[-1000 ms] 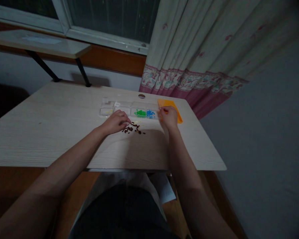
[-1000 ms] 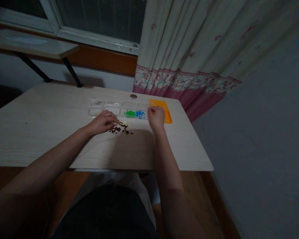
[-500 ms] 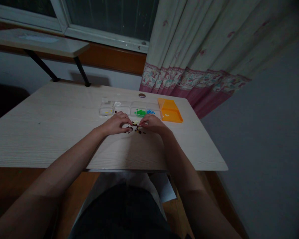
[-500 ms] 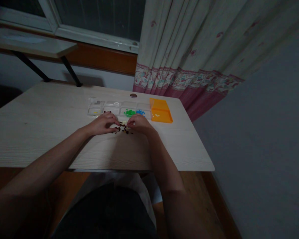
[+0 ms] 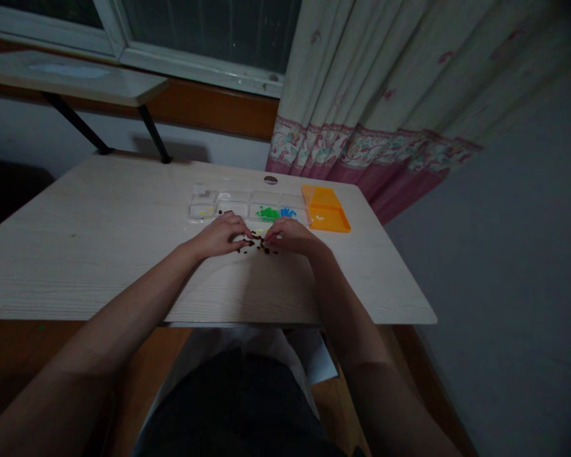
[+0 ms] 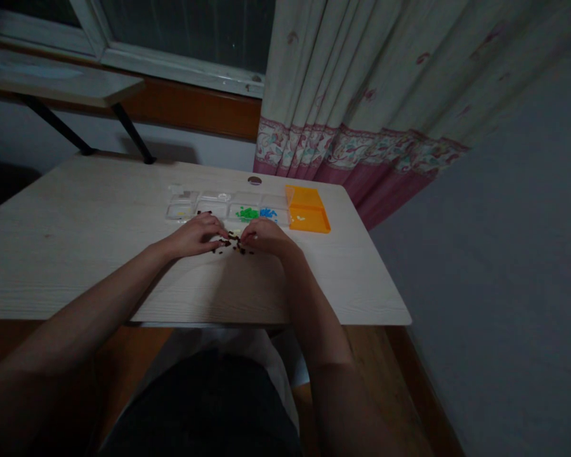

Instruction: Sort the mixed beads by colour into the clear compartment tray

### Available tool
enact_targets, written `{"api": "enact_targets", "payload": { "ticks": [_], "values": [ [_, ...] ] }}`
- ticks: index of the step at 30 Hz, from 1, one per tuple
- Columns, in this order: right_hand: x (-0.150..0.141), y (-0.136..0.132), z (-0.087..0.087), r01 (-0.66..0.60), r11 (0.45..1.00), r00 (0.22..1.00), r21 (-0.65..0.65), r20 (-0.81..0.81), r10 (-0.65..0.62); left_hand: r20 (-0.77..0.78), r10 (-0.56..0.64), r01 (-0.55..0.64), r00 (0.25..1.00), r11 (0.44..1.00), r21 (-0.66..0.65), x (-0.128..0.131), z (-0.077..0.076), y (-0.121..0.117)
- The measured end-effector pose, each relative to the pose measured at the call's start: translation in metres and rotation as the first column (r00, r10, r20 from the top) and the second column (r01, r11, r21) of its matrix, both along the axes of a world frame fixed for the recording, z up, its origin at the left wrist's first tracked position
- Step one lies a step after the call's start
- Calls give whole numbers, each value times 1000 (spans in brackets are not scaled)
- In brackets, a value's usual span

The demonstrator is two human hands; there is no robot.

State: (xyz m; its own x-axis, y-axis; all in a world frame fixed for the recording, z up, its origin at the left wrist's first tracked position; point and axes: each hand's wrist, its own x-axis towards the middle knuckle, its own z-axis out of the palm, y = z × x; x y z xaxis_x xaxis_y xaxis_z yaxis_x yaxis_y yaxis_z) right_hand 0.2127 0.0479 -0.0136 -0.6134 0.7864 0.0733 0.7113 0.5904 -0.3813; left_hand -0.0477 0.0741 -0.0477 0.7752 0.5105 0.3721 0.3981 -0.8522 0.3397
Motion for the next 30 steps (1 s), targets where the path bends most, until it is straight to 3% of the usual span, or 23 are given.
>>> {"api": "enact_targets", "payload": {
  "ticks": [17,24,30],
  "values": [
    [-7,2,-7,10,1000,1000,-17,22,-10,23,12,-11,1000,1000,-23,-1,2,-1],
    [-5,6,-9,33,999,982,-22,-186,-36,68,21,-15,997,997,-80,3,2,-3],
    [-16,5,-8,54,998,928,31,-371,-38,242,2,51,970,976,-212,11,1,-5]
  ]
}}
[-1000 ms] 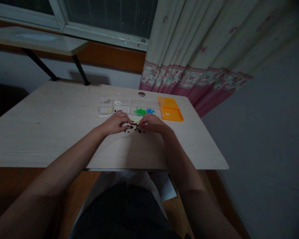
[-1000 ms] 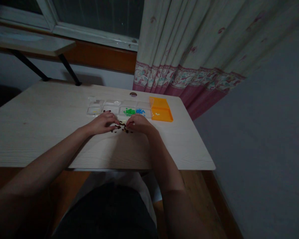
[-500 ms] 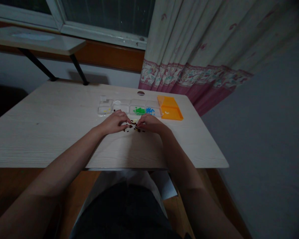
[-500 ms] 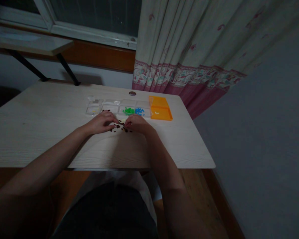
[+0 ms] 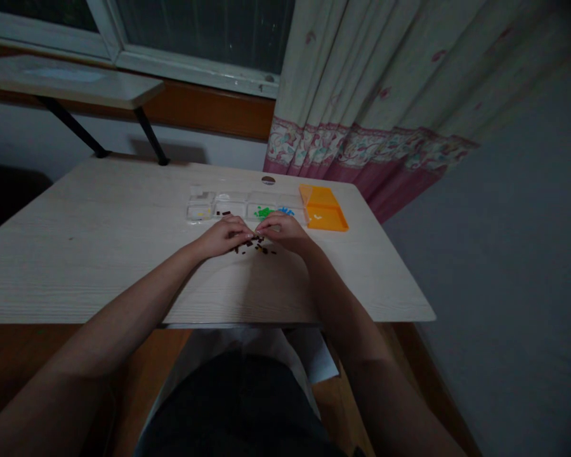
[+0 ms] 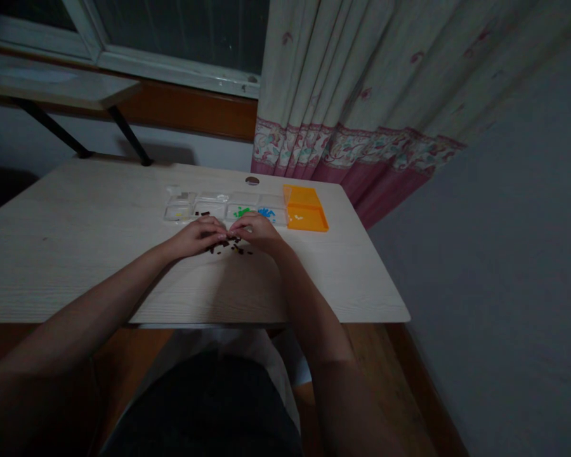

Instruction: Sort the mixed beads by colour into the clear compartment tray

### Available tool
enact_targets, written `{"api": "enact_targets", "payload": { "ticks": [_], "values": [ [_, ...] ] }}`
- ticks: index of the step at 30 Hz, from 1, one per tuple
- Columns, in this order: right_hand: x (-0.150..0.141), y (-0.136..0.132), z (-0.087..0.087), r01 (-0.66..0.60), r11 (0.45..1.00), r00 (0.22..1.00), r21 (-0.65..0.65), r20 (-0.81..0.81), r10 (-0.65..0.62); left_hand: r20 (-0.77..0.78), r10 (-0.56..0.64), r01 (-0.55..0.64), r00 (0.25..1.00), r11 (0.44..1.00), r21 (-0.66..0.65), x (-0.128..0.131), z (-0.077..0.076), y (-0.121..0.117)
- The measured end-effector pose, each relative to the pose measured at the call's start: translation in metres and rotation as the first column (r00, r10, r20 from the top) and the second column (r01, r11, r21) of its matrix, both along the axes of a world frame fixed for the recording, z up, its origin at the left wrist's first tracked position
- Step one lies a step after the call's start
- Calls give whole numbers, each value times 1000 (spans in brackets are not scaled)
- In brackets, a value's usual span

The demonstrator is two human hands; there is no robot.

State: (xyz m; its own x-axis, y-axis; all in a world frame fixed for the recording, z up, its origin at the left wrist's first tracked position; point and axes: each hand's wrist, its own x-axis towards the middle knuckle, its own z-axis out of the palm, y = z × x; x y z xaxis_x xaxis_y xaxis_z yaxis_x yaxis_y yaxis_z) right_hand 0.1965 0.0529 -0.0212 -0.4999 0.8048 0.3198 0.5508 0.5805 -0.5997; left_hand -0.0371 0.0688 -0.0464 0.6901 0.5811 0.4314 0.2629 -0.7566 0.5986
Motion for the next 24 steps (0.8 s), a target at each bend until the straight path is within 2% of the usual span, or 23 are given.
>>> {"api": "enact_targets", "payload": {
  "ticks": [4,10,17,19,21,22,24],
  "values": [
    [-9,-2,-2,61,996,998,72,-13,-61,81,24,-19,996,997,-69,3,1,-1],
    [-18,-6,-6,125,972,991,201,30,-134,118,143,-115,983,969,-217,2,1,-1],
    [-19,-6,-4,102,975,991,200,60,-116,148,224,-167,963,932,-322,-5,5,3],
    [-17,-4,-6,115,971,988,210,72,-133,146,291,-245,945,930,-273,-11,9,5],
    [-13,-2,-9,153,962,979,225,98,-178,145,396,-378,907,916,-133,-19,13,8],
    [-11,-1,-11,173,958,971,227,124,-205,136,449,-450,883,893,-25,-24,15,10],
    [-8,0,-15,202,955,949,216,198,-245,104,575,-584,812,798,145,-33,17,13]
  ]
}}
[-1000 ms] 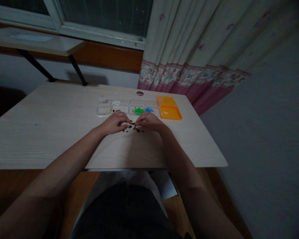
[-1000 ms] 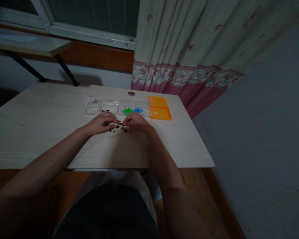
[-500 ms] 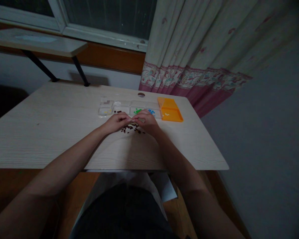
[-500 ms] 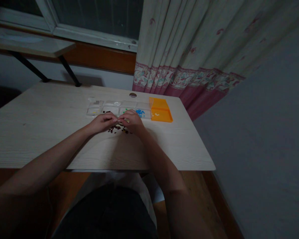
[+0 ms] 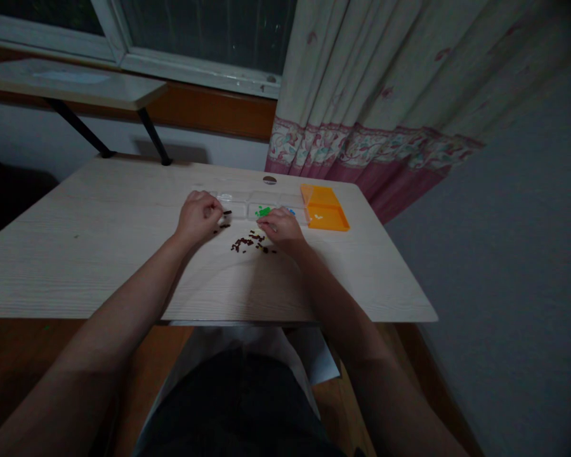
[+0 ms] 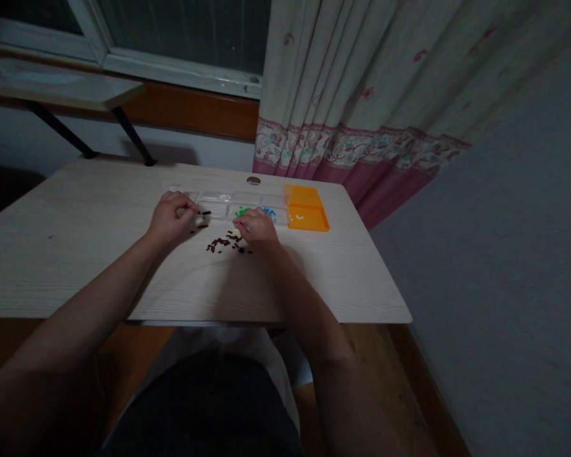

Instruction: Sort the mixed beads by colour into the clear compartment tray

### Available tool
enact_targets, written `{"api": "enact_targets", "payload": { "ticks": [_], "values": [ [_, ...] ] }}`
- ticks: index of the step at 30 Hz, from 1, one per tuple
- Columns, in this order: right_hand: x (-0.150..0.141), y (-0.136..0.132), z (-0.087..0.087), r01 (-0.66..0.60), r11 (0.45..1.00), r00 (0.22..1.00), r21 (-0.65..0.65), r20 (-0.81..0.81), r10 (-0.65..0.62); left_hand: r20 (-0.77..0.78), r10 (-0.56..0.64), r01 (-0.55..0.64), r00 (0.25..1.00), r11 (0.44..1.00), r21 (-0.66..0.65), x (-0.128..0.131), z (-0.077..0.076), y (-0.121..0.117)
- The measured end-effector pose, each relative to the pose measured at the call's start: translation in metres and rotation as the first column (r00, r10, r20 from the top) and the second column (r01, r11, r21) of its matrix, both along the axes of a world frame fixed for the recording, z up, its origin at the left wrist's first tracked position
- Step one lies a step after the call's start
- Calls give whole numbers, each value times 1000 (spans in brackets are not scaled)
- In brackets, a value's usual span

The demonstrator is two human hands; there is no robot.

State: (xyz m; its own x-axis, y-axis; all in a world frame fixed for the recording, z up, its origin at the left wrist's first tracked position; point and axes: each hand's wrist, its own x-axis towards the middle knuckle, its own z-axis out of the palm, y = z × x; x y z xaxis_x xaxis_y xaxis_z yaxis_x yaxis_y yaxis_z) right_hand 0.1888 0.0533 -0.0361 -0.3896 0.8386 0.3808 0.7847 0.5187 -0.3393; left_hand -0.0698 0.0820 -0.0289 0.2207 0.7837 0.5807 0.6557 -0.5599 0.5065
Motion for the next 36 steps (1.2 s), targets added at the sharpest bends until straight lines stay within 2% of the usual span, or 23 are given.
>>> {"api": "enact_targets", "payload": {
  "ticks": [2,4,6,12,19,29,36],
  "values": [
    [2,1,-4,21,999,998,-37,66,-19,-70,129,-126,989,991,42,-8,1,4],
    [4,1,-7,12,998,995,-63,98,-6,-61,224,-221,973,974,53,-15,-1,7],
    [4,1,-8,-5,998,995,-70,104,12,-47,261,-259,964,965,50,-21,-3,11],
    [0,1,-9,-30,998,992,-63,124,37,62,264,-264,963,965,-8,-30,-12,19],
    [-2,0,-10,-13,998,994,-67,103,20,1,330,-330,944,943,42,-33,-14,22],
    [8,4,-4,121,992,986,21,-118,-118,1,304,-304,953,951,-52,-36,-16,20],
    [22,7,0,245,968,893,45,-399,-207,60,327,-325,943,945,-45,-32,-14,20]
  ]
}}
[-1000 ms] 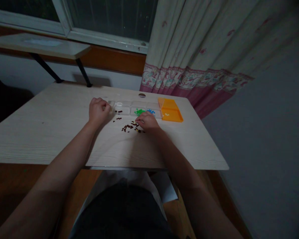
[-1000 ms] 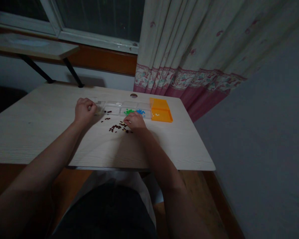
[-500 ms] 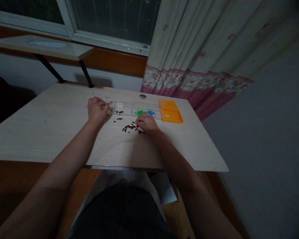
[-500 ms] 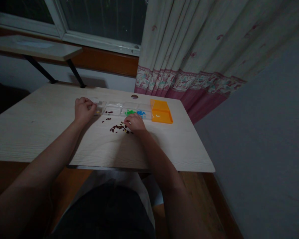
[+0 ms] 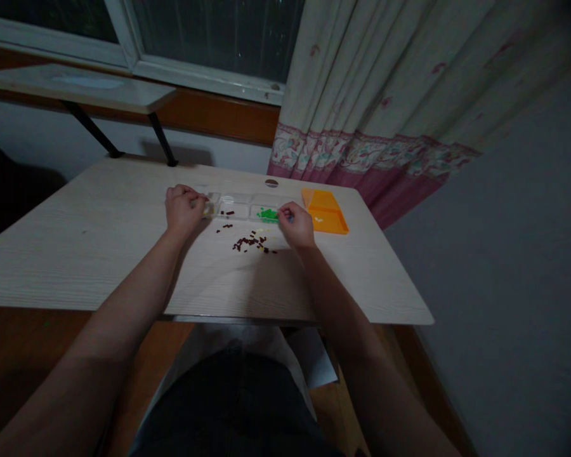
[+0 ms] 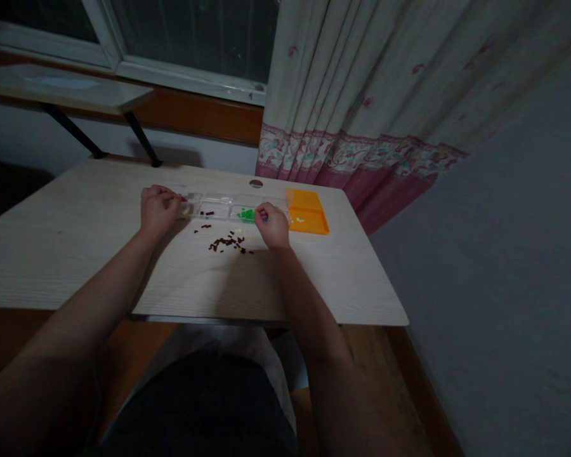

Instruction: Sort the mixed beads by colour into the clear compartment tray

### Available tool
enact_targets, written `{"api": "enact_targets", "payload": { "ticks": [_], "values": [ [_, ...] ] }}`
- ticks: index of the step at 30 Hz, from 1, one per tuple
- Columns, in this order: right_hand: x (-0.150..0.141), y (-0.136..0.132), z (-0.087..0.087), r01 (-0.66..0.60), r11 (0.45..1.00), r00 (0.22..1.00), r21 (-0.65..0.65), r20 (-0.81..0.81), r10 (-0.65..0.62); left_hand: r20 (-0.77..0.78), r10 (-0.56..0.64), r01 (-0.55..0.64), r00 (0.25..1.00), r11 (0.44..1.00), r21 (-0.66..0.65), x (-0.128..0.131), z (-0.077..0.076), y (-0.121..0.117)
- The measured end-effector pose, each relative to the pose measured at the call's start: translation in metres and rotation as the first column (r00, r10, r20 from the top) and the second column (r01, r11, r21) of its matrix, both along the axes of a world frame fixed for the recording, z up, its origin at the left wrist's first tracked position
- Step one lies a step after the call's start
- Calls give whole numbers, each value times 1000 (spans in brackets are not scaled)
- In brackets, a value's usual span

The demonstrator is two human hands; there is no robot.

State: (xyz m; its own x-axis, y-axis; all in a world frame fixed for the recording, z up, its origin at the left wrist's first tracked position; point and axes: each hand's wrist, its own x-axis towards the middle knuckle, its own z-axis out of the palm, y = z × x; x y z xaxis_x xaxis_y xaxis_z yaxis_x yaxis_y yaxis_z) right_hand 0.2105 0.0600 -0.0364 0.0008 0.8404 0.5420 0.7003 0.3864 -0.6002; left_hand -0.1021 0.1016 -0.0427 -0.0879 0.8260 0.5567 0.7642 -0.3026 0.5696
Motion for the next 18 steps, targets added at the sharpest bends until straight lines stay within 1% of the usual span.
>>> {"api": "enact_targets", "payload": {
  "ticks": [4,9,13,14,16,18],
  "values": [
    [15,5,3,100,994,992,48,-88,-95,-17,-74,75,997,996,46,5,0,-2],
    [45,13,3,251,962,964,104,-117,-239,-108,-199,208,974,975,73,18,-2,-7],
    [70,17,0,364,930,926,50,-128,-356,-162,-272,290,948,952,100,29,-3,-13],
    [75,17,0,390,920,917,30,-100,-386,-169,-292,312,941,945,100,31,-3,-15],
    [82,15,-1,462,887,887,-16,20,-462,-183,-336,356,924,930,91,34,-3,-17],
    [86,13,-3,554,831,822,-48,185,-538,-195,-371,392,908,916,82,37,-3,-19]
  ]
}}
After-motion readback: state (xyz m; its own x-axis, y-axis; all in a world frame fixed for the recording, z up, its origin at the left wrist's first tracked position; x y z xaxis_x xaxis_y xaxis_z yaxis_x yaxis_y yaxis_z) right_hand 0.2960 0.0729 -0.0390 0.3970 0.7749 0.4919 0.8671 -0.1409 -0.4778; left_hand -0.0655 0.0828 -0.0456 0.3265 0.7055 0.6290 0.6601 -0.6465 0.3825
